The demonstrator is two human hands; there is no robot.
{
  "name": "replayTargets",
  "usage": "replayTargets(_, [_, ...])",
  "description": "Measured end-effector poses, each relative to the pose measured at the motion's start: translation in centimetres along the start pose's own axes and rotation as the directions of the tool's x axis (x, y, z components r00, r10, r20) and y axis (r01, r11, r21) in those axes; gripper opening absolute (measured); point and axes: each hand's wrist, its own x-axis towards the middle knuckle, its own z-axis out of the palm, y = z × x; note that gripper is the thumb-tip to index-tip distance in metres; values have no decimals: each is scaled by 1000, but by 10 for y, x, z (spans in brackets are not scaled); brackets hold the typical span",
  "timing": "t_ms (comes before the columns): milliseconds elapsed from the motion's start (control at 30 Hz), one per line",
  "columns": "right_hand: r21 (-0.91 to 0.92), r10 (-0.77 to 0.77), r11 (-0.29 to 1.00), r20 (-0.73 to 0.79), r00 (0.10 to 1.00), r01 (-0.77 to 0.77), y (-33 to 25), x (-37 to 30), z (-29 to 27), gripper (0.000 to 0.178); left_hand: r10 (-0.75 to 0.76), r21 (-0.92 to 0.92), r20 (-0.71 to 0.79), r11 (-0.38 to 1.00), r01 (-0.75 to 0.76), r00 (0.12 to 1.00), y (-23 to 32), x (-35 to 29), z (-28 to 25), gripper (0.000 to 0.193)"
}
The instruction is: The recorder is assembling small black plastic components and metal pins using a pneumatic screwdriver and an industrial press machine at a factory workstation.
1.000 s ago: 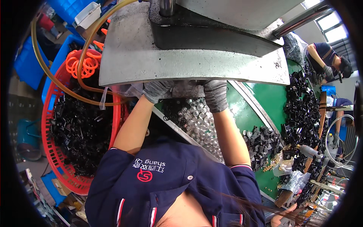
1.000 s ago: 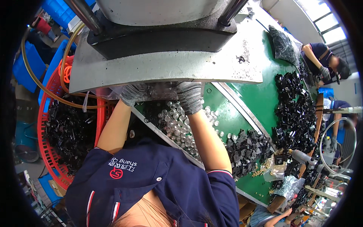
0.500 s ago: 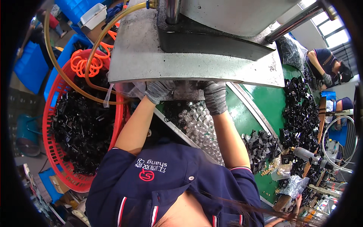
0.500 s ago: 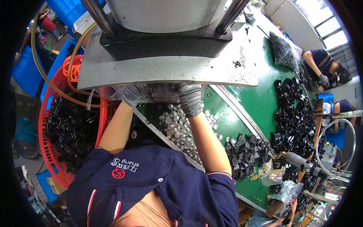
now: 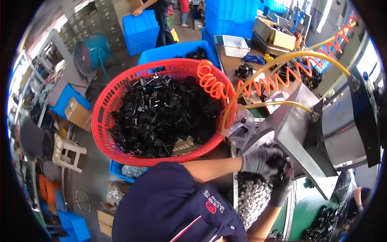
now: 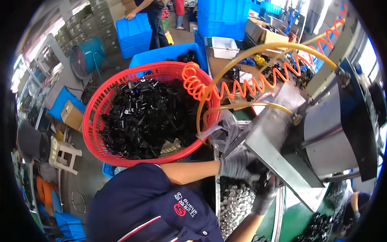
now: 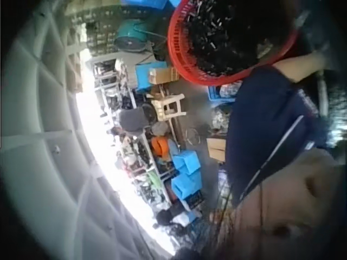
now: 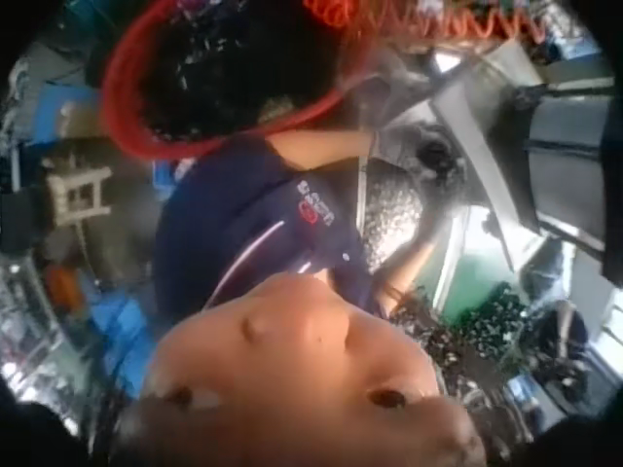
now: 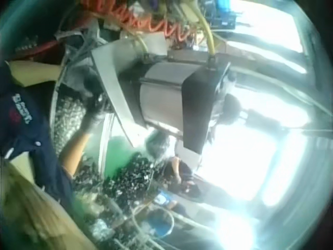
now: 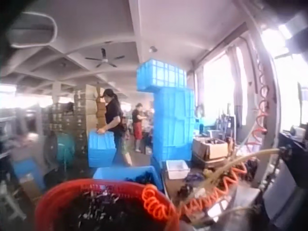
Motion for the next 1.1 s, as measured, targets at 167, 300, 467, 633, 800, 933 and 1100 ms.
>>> replayTargets(167, [322, 88, 940, 83, 993, -110, 45, -53, -72, 49, 207, 322, 157, 914, -248, 966, 17, -58, 15, 64])
replayTargets(300, [-330, -341, 917, -352, 872, 226, 121, -56, -197, 38, -239, 330, 330, 936, 126, 913, 113, -97, -77, 47])
replayTargets(467, [558, 285, 828, -503, 816, 55, 94, -29, -228, 37, -656, 430, -208, 605, 670, 725, 73, -146, -188, 28])
replayTargets(633, [607, 367, 795, -484, 794, 3, 81, -21, -193, 41, -630, 867, -392, -8, 499, 670, -73, -210, -193, 57])
replayTargets(800, [-292, 132, 948, -5, 991, -128, 37, -62, -46, 33, -483, 985, -117, 54, 163, 868, -188, -256, -184, 44])
replayTargets(933, [-667, -1, 737, 166, 986, 113, 45, -53, 16, 32, -649, 836, -282, 195, 513, 706, -181, -233, -179, 37])
replayTargets(1100, [-868, -37, 296, 407, 913, 399, 40, -34, 22, 20, -440, 777, -414, 284, 561, 797, -133, -246, -217, 41])
